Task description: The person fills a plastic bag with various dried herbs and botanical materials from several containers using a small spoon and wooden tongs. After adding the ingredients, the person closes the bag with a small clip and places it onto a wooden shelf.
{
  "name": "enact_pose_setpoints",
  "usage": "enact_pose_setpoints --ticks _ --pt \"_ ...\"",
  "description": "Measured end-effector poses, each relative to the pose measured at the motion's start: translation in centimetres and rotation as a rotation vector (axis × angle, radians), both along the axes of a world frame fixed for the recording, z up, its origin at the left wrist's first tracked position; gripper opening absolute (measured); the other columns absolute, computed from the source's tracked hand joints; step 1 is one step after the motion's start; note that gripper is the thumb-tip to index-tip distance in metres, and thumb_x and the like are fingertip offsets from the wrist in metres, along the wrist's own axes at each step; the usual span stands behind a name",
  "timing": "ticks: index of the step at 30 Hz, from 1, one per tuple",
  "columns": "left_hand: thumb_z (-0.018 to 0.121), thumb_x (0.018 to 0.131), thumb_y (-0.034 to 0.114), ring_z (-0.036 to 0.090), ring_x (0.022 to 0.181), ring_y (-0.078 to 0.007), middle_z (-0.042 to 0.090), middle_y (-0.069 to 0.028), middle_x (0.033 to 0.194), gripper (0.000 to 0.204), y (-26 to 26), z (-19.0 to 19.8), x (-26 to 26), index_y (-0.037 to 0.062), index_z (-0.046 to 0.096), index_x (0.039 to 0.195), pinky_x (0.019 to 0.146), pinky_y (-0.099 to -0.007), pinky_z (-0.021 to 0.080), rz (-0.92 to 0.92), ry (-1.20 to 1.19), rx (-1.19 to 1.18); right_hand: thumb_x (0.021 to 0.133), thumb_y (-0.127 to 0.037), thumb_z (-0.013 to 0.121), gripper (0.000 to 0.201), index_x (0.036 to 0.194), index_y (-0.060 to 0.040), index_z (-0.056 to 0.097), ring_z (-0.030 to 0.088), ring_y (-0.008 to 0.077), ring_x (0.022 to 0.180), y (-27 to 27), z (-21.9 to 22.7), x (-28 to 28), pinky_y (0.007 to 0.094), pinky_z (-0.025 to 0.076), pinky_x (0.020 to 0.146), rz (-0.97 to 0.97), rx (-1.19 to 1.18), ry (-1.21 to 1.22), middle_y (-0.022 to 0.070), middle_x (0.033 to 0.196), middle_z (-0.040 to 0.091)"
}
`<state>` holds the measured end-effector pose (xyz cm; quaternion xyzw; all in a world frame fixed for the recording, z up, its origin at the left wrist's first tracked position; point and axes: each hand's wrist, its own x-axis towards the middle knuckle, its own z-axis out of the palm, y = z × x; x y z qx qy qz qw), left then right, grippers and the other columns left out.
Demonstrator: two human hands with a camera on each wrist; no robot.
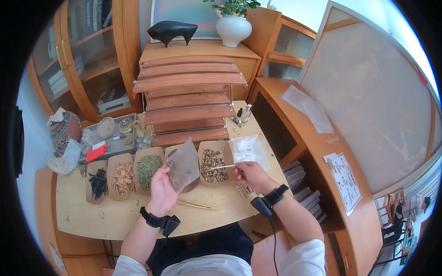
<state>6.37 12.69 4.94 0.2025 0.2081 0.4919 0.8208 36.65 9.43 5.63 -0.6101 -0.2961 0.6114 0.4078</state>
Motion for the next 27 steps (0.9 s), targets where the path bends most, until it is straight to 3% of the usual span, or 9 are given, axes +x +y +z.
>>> enact_pose_setpoints --ticks 11,15,17,22,27 --pt "0.043 0.095 0.021 0.052 0.132 -0.026 0.054 -0.0101 0.143 0.052 -0.1 0.1 0.1 0.0062 0.043 0.144 0.111 -0.0443 0.042 -0.004 0.024 0.0 0.103 -0.019 0.054 0.022 0.099 -0.0002 0.064 0.055 0.0071 0.065 0.3 7.8 -1.8 0.0222 0.043 0.056 -0.009 0.242 0.046 -0.0008 0.084 0.059" --pt "0.044 0.094 0.022 0.052 0.132 -0.0262 0.054 -0.0099 0.143 0.052 0.0 0.1 0.2 0.0068 0.043 0.145 0.112 -0.0443 0.042 -0.011 0.034 0.005 0.104 -0.023 0.054 0.027 0.103 0.0 0.067 0.058 0.0062 0.059 -0.5 9.3 -4.9 0.021 0.042 0.05 0.073 0.331 -0.368 0.001 0.083 0.064" --pt "0.044 0.094 0.022 0.052 0.132 -0.0262 0.054 -0.0097 0.143 0.053 -0.1 0.1 0.1 0.007 0.042 0.145 0.112 -0.0444 0.041 -0.012 0.031 -0.003 0.104 -0.02 0.052 0.026 0.1 0.0012 0.066 0.058 0.0076 0.059 -1.1 10.0 -5.4 0.022 0.043 0.05 0.055 0.376 -0.358 0.0021 0.082 0.063" --pt "0.045 0.094 0.022 0.051 0.133 -0.0263 0.052 -0.0096 0.144 0.054 -0.1 -0.2 0.0 0.0072 0.042 0.145 0.112 -0.0446 0.041 0.002 0.012 -0.001 0.104 -0.016 0.05 0.025 0.103 0.002 0.068 0.061 0.0089 0.062 -0.8 7.9 -2.0 0.0209 0.043 0.05 -0.053 0.41 -0.373 0.0031 0.08 0.062" --pt "0.046 0.093 0.022 0.05 0.134 -0.0267 0.052 -0.0102 0.144 0.054 -0.1 0.0 0.1 0.0063 0.042 0.145 0.113 -0.0448 0.04 0.011 0.019 0.005 0.103 -0.017 0.051 0.025 0.105 0.0016 0.068 0.058 0.0069 0.06 -0.6 1.8 1.3 0.0208 0.043 0.049 0.031 0.276 -0.638 0.0019 0.082 0.063"
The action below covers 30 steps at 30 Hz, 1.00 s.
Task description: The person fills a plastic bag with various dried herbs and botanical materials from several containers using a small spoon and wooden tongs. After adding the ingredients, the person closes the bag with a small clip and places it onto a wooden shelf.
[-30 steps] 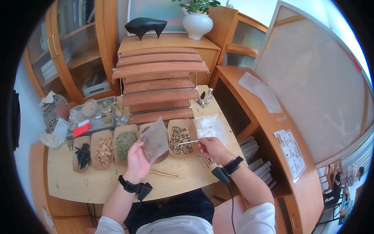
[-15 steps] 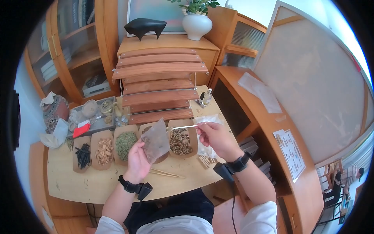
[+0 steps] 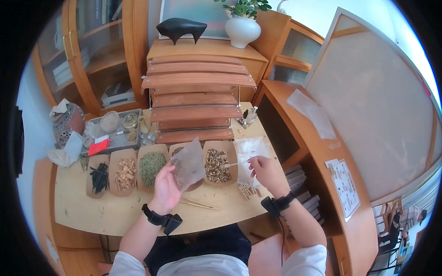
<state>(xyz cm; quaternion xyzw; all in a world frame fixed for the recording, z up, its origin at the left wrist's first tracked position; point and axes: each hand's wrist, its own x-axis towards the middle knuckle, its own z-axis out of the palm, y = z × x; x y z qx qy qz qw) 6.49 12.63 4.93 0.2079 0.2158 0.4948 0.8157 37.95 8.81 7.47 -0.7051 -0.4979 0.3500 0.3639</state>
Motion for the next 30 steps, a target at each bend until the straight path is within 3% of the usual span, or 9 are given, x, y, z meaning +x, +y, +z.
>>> enact_pose_setpoints --ticks 3,10,22,30 --pt "0.045 0.093 0.022 0.05 0.133 -0.0269 0.052 -0.0105 0.143 0.054 0.0 0.1 0.1 0.0059 0.042 0.145 0.113 -0.0449 0.04 0.007 0.002 -0.01 0.103 -0.017 0.05 0.027 0.105 0.003 0.067 0.06 0.0094 0.059 0.0 -1.2 -0.6 0.0238 0.044 0.05 -0.002 -0.091 0.102 0.0047 0.079 0.063" --pt "0.045 0.093 0.022 0.051 0.133 -0.0272 0.053 -0.0107 0.143 0.054 0.1 -0.1 0.1 0.006 0.042 0.145 0.112 -0.0461 0.042 -0.008 0.003 -0.014 0.103 -0.019 0.051 0.025 0.092 -0.0009 0.064 0.056 0.0094 0.056 0.7 -2.2 -1.8 0.0238 0.044 0.05 0.044 -0.224 0.363 0.0018 0.079 0.061" --pt "0.044 0.094 0.021 0.051 0.133 -0.0267 0.053 -0.0101 0.143 0.053 0.0 0.1 0.1 0.0064 0.041 0.145 0.11 -0.0454 0.043 0.001 0.011 -0.01 0.103 -0.017 0.052 0.022 0.099 -0.0009 0.066 0.056 0.0084 0.065 0.8 -2.0 -1.2 0.0234 0.046 0.054 0.018 -0.248 0.568 -0.0006 0.081 0.06" --pt "0.045 0.093 0.019 0.053 0.13 -0.026 0.053 -0.0091 0.14 0.05 0.2 -0.2 0.0 0.0086 0.043 0.142 0.11 -0.0454 0.044 -0.008 0.0 -0.017 0.103 -0.017 0.053 0.02 0.097 -0.0022 0.065 0.054 0.0072 0.064 1.2 3.3 -1.2 0.0215 0.043 0.056 -0.017 -0.109 0.637 -0.001 0.082 0.059"
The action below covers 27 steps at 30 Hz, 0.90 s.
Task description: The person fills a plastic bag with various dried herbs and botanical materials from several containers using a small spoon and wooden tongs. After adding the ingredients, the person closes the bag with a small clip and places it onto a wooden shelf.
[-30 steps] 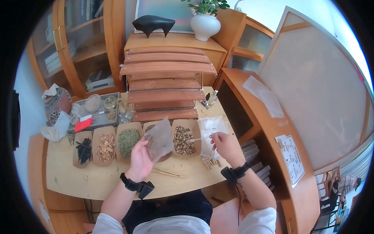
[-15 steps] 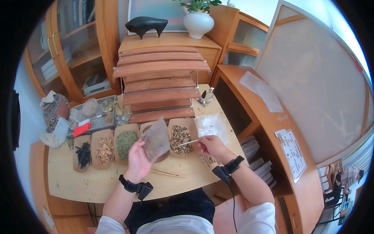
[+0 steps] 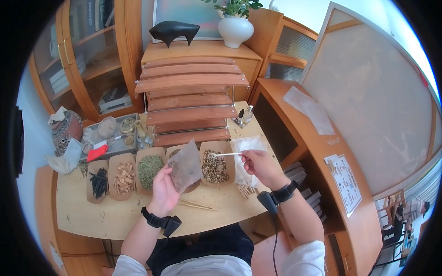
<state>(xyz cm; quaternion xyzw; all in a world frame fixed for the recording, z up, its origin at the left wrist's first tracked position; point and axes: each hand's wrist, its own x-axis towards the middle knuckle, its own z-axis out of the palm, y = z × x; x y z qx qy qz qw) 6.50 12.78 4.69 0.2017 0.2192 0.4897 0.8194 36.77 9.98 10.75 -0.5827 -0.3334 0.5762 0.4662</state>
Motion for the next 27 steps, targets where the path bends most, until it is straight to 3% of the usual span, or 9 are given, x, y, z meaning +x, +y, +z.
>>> enact_pose_setpoints --ticks 5,8,13,17,22,25,26,27 --pt "0.044 0.094 0.021 0.052 0.132 -0.0272 0.053 -0.0107 0.143 0.053 0.0 0.1 0.1 0.0061 0.042 0.145 0.111 -0.045 0.042 -0.001 0.02 0.013 0.103 -0.019 0.054 0.021 0.093 -0.0032 0.063 0.054 0.0073 0.063 0.4 2.5 -1.3 0.0222 0.043 0.055 0.039 0.07 -0.039 -0.0007 0.08 0.059" --pt "0.044 0.093 0.022 0.052 0.132 -0.027 0.053 -0.0105 0.143 0.054 -0.1 0.1 0.1 0.0063 0.042 0.145 0.112 -0.0447 0.042 -0.004 0.023 0.011 0.103 -0.019 0.054 0.022 0.095 -0.0016 0.065 0.056 0.007 0.061 -0.1 3.1 -3.5 0.0219 0.042 0.052 0.076 0.113 -0.228 0.0002 0.081 0.061" --pt "0.045 0.094 0.022 0.051 0.133 -0.0267 0.052 -0.0105 0.144 0.055 -0.1 0.3 0.0 0.0064 0.041 0.146 0.112 -0.0445 0.041 -0.01 0.012 0.011 0.104 -0.017 0.052 0.024 0.102 0.002 0.067 0.059 0.0085 0.061 -1.4 4.0 -5.2 0.0217 0.043 0.05 0.032 0.221 -0.304 0.0027 0.081 0.062" --pt "0.046 0.094 0.023 0.051 0.133 -0.0266 0.052 -0.0104 0.144 0.055 -0.3 0.3 -0.1 0.0065 0.041 0.146 0.112 -0.0444 0.041 0.0 0.01 0.008 0.102 -0.016 0.052 0.024 0.107 0.0025 0.067 0.06 0.0085 0.06 -1.1 2.4 -1.5 0.021 0.041 0.049 -0.072 0.236 -0.368 0.0037 0.083 0.064" --pt "0.046 0.093 0.023 0.051 0.133 -0.0268 0.052 -0.0103 0.143 0.054 -0.1 0.1 0.0 0.0064 0.042 0.144 0.112 -0.0446 0.041 0.005 0.006 0.008 0.102 -0.017 0.051 0.027 0.103 0.0036 0.069 0.061 0.01 0.058 -1.1 -3.0 2.0 0.0251 0.045 0.051 0.038 0.127 -0.702 0.0046 0.079 0.064" --pt "0.046 0.093 0.022 0.051 0.132 -0.027 0.053 -0.0105 0.143 0.053 -0.1 0.0 0.0 0.0063 0.042 0.144 0.112 -0.0448 0.041 0.014 0.005 0.005 0.102 -0.019 0.051 0.029 0.104 0.004 0.069 0.061 0.0104 0.058 -1.6 -3.7 0.7 0.0271 0.047 0.052 0.087 0.077 -0.626 0.0047 0.078 0.064" --pt "0.046 0.093 0.022 0.052 0.132 -0.027 0.053 -0.0106 0.143 0.053 -0.1 0.0 0.1 0.0062 0.042 0.144 0.112 -0.0449 0.041 0.014 0.005 0.005 0.103 -0.017 0.051 0.026 0.102 0.0018 0.069 0.058 0.0078 0.06 -1.6 -3.5 0.1 0.0222 0.044 0.051 0.092 0.014 -0.583 0.0022 0.078 0.062" --pt "0.046 0.093 0.022 0.052 0.132 -0.027 0.053 -0.0107 0.143 0.054 -0.1 0.0 0.1 0.0061 0.042 0.144 0.112 -0.0449 0.041 0.013 0.004 0.008 0.103 -0.018 0.051 0.026 0.1 0.0019 0.068 0.058 0.0084 0.059 -1.5 -3.7 -0.3 0.0232 0.044 0.051 0.094 -0.007 -0.518 0.0024 0.077 0.062"
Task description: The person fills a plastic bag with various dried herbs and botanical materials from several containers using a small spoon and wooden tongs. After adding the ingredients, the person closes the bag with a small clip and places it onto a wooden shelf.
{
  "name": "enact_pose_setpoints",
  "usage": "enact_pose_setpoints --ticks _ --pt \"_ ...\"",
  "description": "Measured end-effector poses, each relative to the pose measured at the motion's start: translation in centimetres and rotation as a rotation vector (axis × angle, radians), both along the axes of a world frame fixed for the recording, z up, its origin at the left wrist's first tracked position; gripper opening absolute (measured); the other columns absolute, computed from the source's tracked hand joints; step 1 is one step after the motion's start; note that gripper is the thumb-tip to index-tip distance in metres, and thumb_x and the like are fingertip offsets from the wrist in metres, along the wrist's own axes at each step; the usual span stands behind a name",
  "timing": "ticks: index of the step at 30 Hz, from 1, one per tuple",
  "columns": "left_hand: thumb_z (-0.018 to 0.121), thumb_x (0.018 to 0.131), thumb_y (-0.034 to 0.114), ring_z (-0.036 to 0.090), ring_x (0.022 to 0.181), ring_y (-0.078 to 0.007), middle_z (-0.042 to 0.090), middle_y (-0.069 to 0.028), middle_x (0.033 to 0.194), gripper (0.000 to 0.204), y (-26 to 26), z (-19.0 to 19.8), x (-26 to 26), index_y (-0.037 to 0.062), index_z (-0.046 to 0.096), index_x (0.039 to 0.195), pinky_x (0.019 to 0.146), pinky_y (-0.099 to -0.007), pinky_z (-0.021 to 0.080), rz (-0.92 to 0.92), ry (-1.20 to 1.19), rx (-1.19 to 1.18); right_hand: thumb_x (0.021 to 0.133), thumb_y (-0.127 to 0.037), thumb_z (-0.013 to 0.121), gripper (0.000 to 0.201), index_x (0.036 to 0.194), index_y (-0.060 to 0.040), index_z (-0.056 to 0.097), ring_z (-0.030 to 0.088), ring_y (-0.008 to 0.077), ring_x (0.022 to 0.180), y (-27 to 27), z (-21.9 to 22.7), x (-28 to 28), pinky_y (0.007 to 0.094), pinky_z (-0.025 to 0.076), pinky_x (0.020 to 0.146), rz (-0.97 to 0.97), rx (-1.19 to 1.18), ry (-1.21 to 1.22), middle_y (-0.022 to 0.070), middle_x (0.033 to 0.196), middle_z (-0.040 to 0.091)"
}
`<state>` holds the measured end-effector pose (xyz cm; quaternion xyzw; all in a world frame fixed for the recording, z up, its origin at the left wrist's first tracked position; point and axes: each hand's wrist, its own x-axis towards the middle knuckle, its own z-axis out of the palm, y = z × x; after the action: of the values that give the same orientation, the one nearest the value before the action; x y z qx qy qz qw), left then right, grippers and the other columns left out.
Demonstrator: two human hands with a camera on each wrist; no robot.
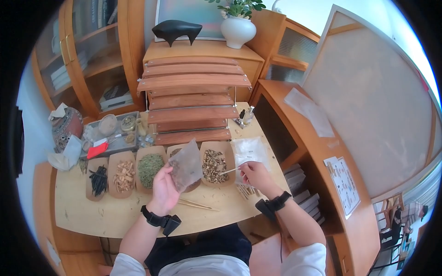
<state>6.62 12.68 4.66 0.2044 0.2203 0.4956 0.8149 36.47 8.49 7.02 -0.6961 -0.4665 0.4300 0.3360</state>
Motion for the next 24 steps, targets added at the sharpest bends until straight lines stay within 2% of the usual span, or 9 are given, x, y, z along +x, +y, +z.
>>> enact_pose_setpoints --ticks 3,14,19,24 --pt "0.045 0.094 0.022 0.052 0.132 -0.0271 0.053 -0.0109 0.143 0.054 0.1 -0.1 0.0 0.0058 0.042 0.145 0.111 -0.0451 0.042 -0.005 0.0 0.007 0.102 -0.018 0.052 0.026 0.093 0.0012 0.066 0.056 0.0095 0.058 0.4 -0.8 -0.3 0.0241 0.044 0.05 0.006 -0.066 0.159 0.0023 0.076 0.06" --pt "0.044 0.094 0.022 0.051 0.133 -0.0272 0.053 -0.0111 0.143 0.054 0.0 0.1 -0.1 0.0055 0.042 0.145 0.11 -0.0464 0.043 -0.003 0.002 0.008 0.102 -0.016 0.053 0.021 0.098 -0.001 0.066 0.056 0.0087 0.065 0.7 -0.9 0.4 0.0234 0.045 0.054 -0.057 -0.148 0.464 0.0003 0.084 0.06" --pt "0.043 0.094 0.022 0.051 0.133 -0.0273 0.053 -0.0106 0.143 0.053 0.0 0.1 -0.1 0.0059 0.042 0.145 0.11 -0.0468 0.043 -0.003 0.003 0.014 0.102 -0.017 0.053 0.02 0.098 -0.0024 0.066 0.055 0.0072 0.066 0.9 1.0 0.7 0.0221 0.045 0.057 -0.087 -0.11 0.499 -0.0018 0.083 0.059" --pt "0.044 0.095 0.022 0.051 0.133 -0.0272 0.053 -0.0106 0.143 0.052 -0.1 0.2 0.0 0.0059 0.043 0.144 0.11 -0.0459 0.042 -0.01 0.007 0.016 0.103 -0.019 0.053 0.021 0.098 -0.0026 0.065 0.055 0.0062 0.066 1.7 5.2 -0.3 0.0214 0.045 0.058 -0.048 0.017 0.537 -0.0026 0.082 0.058"
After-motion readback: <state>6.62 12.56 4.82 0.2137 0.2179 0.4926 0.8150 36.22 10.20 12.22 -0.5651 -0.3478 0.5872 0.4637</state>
